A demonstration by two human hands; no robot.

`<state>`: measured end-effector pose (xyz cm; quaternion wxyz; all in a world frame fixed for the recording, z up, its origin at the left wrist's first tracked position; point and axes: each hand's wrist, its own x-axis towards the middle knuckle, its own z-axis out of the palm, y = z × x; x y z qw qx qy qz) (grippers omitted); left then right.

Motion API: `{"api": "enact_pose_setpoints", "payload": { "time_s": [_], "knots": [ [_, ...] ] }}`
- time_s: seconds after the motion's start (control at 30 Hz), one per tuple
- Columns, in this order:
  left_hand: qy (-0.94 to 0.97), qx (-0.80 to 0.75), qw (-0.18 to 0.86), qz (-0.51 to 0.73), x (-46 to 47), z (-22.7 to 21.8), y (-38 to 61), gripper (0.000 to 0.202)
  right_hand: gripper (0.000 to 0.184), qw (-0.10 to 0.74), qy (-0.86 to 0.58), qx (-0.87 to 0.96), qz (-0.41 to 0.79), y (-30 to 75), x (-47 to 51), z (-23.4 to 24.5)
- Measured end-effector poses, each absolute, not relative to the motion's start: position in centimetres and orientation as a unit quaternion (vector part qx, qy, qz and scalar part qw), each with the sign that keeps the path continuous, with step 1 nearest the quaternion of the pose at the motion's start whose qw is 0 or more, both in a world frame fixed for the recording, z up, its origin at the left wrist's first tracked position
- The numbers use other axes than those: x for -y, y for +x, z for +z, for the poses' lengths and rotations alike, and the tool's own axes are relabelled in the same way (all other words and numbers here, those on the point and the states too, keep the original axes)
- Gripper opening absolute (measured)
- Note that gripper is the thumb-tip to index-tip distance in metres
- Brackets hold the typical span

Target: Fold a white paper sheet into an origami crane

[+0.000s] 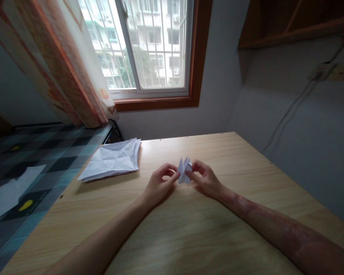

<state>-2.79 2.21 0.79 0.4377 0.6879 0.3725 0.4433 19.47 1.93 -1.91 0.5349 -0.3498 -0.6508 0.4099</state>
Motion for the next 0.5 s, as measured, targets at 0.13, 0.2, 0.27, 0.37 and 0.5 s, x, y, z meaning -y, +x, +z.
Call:
{"api": "enact_pose_setpoints", "payload": {
  "time_s": [0.13, 0.2, 0.27, 0.37, 0.5],
  "knots": [
    [0.700, -0.351, 0.400, 0.477, -2.30, 0.87, -2.97, 0.024, 0.037, 0.530, -0.343, 0.653, 0.418, 19.56, -1.85, -1.60],
    [0.693, -0.357, 0.412, 0.472, -2.28, 0.78, -3.01, 0.024, 0.036, 0.530, -0.334, 0.649, 0.431, 19.52, -1.81, -1.51],
    [0.691, -0.355, 0.420, 0.468, -2.26, 0.69, -2.99, 0.025, 0.036, 0.528, -0.329, 0.650, 0.437, 19.46, -1.78, -1.50],
    [0.699, -0.339, 0.423, 0.467, -2.30, 0.58, -2.88, 0.026, 0.036, 0.526, -0.327, 0.656, 0.431, 19.39, -1.74, -1.46],
    [0.698, -0.348, 0.419, 0.466, -2.15, 0.52, -2.80, 0.034, 0.035, 0.532, -0.334, 0.660, 0.412, 19.35, -1.66, -1.10]
  ]
}}
